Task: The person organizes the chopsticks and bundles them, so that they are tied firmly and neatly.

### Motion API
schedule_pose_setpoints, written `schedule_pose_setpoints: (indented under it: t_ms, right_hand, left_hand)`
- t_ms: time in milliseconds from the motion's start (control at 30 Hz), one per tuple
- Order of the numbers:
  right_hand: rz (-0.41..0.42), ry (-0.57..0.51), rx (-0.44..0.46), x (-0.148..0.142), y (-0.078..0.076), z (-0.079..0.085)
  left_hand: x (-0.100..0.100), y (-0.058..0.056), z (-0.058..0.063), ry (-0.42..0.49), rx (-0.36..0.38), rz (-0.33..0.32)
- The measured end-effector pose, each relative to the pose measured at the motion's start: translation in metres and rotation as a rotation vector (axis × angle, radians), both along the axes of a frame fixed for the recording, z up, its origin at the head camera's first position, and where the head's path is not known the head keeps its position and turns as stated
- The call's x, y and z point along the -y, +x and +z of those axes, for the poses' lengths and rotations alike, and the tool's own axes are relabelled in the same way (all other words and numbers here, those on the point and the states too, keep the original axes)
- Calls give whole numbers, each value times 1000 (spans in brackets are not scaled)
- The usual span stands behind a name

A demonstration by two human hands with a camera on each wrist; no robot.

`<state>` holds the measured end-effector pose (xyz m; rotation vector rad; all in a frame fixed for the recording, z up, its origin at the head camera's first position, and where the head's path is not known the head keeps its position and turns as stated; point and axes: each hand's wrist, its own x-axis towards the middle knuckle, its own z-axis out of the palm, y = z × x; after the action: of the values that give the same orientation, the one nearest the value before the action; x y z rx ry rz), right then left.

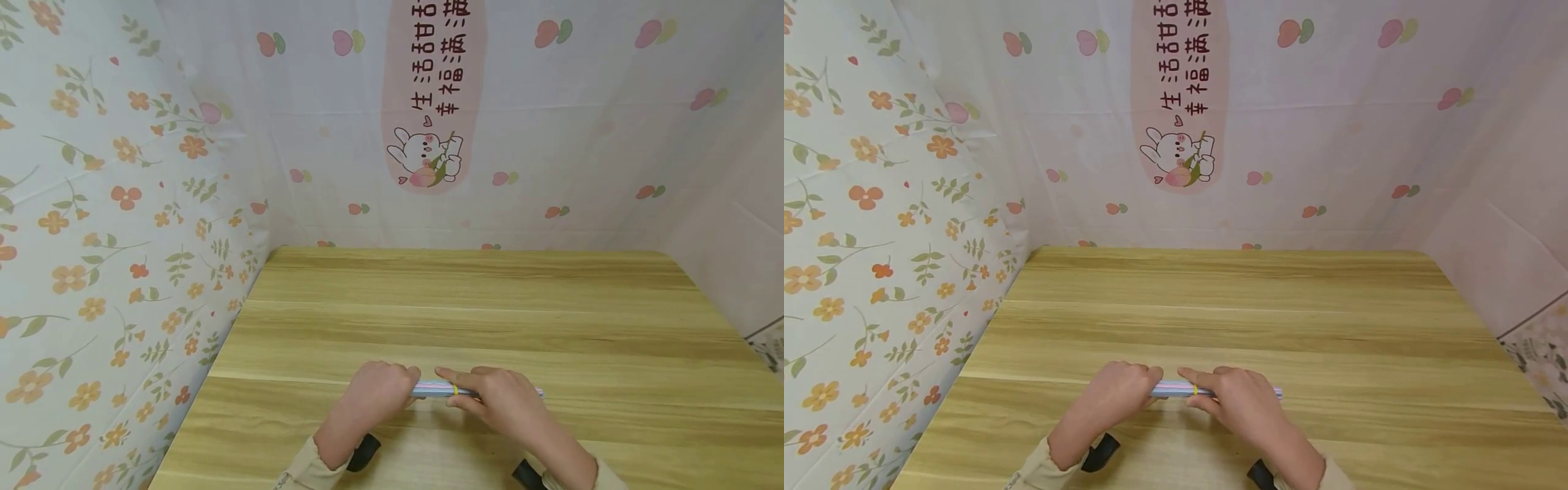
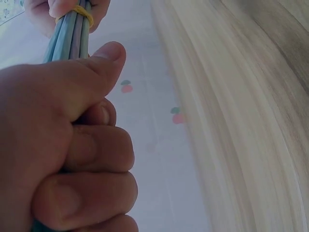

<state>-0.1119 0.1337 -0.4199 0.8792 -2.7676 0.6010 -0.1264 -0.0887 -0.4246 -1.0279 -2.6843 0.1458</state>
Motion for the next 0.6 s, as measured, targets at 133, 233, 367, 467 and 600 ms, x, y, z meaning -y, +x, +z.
schedule_pose_setpoints:
  t_ms: [133, 233, 367, 467, 600]
  right_hand:
    - [-15, 20, -24, 2, 1, 0]
    - [-6, 25, -1, 3, 1, 0]
    - [20, 3, 69, 0, 0, 2]
    - [47, -17, 111, -3, -2, 7]
    - [89, -10, 151, -7, -4, 12]
  left_hand:
    - [0, 0, 1, -4, -3, 3]
    - [1, 1, 0, -2, -28, 3]
    - [2, 2, -2, 3, -55, 2]
    - [3, 1, -4, 3, -54, 0]
    - [4, 1, -5, 3, -46, -5]
